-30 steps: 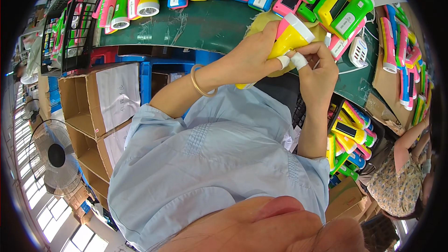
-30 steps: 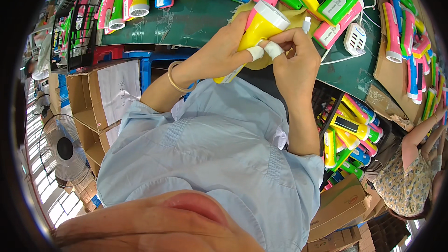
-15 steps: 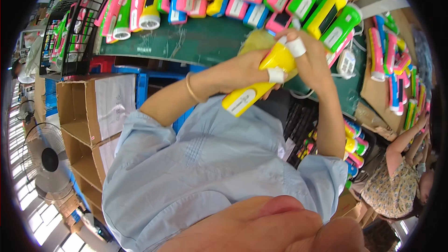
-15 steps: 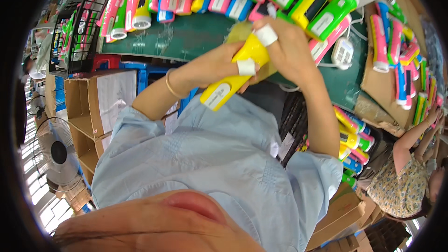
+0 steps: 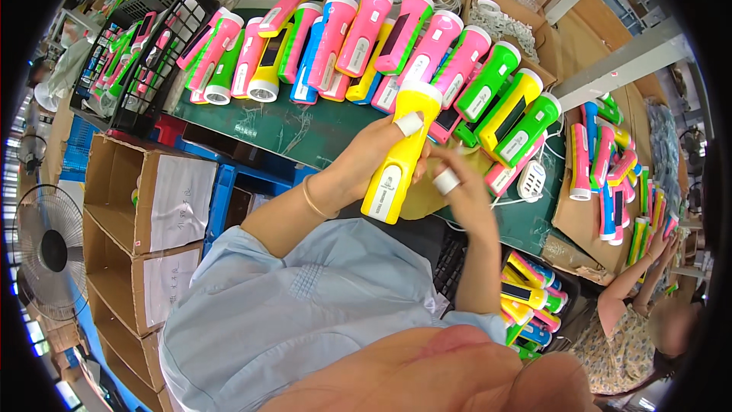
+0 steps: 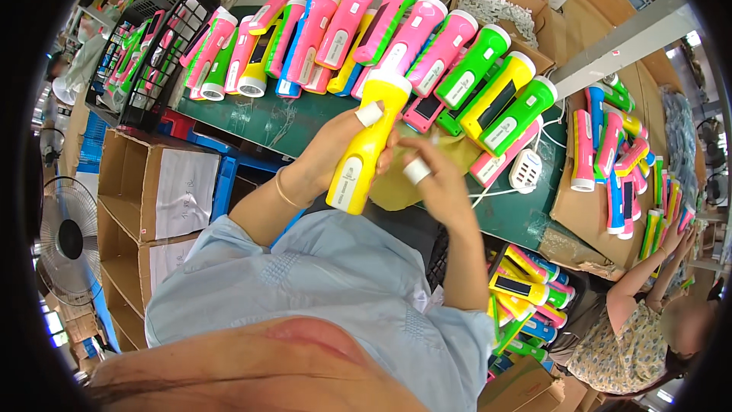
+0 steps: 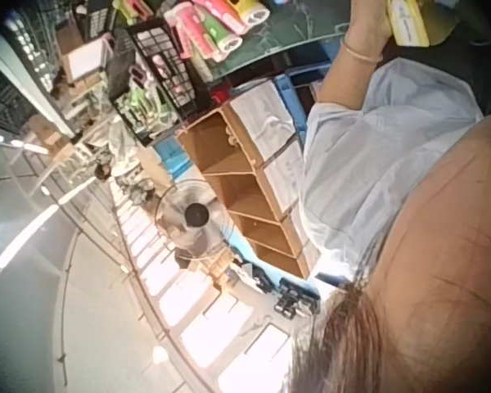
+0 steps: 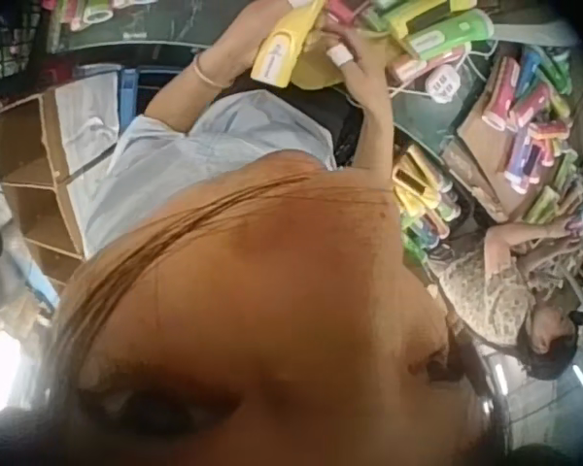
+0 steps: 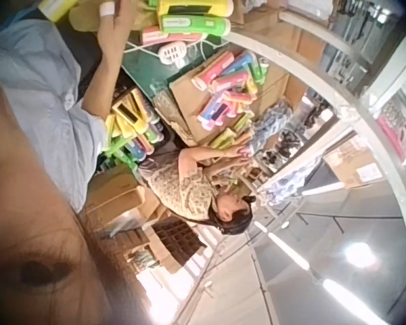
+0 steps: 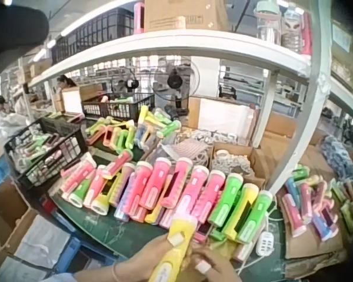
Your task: Inspecting, cleaning, and testing plastic flashlights on an assembly line.
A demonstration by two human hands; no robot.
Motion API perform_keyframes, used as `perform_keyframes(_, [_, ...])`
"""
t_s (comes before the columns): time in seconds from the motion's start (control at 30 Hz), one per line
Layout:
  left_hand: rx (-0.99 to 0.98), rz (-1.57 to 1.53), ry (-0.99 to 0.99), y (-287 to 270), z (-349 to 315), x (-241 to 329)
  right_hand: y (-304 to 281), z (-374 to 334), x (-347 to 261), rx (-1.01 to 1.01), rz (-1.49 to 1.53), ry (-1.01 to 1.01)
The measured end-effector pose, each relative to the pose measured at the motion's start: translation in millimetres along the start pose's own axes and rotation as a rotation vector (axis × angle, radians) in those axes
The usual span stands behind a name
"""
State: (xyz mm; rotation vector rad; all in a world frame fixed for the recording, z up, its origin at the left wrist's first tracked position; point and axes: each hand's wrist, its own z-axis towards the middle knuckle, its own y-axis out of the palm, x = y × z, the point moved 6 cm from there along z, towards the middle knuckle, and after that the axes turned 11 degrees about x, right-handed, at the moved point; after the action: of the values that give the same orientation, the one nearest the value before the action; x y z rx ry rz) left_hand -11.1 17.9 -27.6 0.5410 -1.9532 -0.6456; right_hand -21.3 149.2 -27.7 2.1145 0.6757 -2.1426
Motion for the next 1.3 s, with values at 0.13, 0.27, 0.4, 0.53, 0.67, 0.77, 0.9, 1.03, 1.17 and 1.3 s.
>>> perform_keyframes(0.13, [-0.06,-0.065,-0.007,19.8,3.6,-5.2,16.4,-13.6,44.2,0.065,0.199,-0.056])
perform_keyframes(0.27, [-0.065,-0.072,-0.08,19.8,8.5,-10.7,9.1,-15.2,37.2,0.229,0.328,-0.039])
perform_keyframes(0.4, [0.008,-0.081,-0.123,19.4,11.5,-18.7,10.5,-19.3,30.2,0.285,0.425,-0.036])
perform_keyframes(0.53, [-0.034,-0.066,-0.088,22.3,11.2,-20.3,8.8,-23.2,50.1,0.269,0.268,-0.043])
perform_keyframes(0.67, [-0.003,-0.018,-0.024,21.6,8.5,-18.4,7.8,-26.0,54.2,0.31,0.169,-0.075])
perform_keyframes(0.77, [0.036,-0.005,0.026,21.8,12.7,-16.7,7.3,-26.3,57.1,0.33,0.166,-0.058])
perform_keyframes(0.9, [0.076,0.131,0.086,10.5,20.0,-9.7,5.7,-24.5,56.8,0.315,0.267,0.06])
perform_keyframes(1.03, [-0.076,0.356,0.4,19.2,18.9,47.2,-7.0,-18.2,38.2,0.316,0.245,0.05])
perform_keyframes(1.17, [0.16,0.818,0.9,20.6,18.2,111.7,-10.5,-13.0,29.6,0.305,0.113,0.001])
perform_keyframes(1.3, [0.54,1.112,1.069,12.3,21.3,121.1,-10.0,-11.1,34.6,0.328,0.187,0.107])
